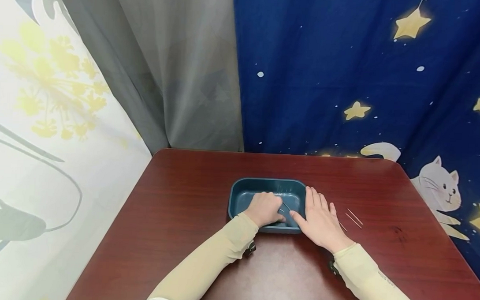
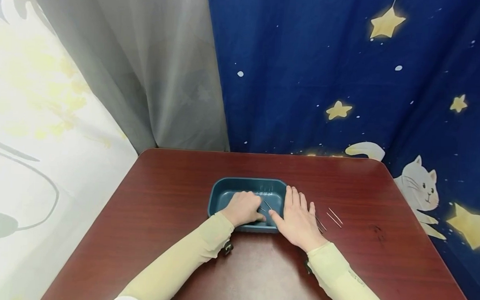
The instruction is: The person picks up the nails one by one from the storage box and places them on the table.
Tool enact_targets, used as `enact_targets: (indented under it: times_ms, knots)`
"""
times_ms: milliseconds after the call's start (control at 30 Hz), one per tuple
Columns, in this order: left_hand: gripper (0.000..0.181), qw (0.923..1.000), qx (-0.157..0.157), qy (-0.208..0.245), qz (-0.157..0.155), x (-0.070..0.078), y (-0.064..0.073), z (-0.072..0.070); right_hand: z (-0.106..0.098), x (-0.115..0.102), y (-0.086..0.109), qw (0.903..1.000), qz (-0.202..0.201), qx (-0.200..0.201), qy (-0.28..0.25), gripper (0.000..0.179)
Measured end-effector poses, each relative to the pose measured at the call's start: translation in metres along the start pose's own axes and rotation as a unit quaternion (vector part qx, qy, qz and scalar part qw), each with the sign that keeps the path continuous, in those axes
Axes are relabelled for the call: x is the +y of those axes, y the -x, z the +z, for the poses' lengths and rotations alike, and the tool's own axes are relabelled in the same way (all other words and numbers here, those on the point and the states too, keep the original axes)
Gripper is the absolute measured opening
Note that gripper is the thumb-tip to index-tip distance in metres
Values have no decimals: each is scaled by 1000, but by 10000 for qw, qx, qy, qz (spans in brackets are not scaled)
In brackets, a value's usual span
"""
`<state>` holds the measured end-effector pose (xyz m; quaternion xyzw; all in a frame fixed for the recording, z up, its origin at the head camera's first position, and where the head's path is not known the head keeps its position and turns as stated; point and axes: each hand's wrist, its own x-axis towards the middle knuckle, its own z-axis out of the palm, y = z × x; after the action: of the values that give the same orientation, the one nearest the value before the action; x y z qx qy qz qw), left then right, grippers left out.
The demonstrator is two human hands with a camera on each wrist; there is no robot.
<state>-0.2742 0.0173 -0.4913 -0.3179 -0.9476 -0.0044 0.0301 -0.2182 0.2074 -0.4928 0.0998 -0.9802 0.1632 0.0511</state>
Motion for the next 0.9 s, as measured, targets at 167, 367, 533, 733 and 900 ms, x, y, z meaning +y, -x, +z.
enact_targets:
  times_ms: [167,367,533,733,900]
  knots:
    - [29,9980,445,-278,360,-3,-2,-1,0,1,-1,10000,-15,83,-15,96]
    - [12,9972,504,-405,370,-5,0,0,1,1,0,10000,10,61,-37,98]
    - [17,9961,520,-621,342,-7,-1,1,1,1,0,10000,38,62,-28,97]
    - [12,9956,414,-730,414,-7,-1,0,1,2,-1,10000,33,71,20,97]
    - [11,9965,269,-704,352,-8,1,-1,2,1,-1,10000,27,32,74,97]
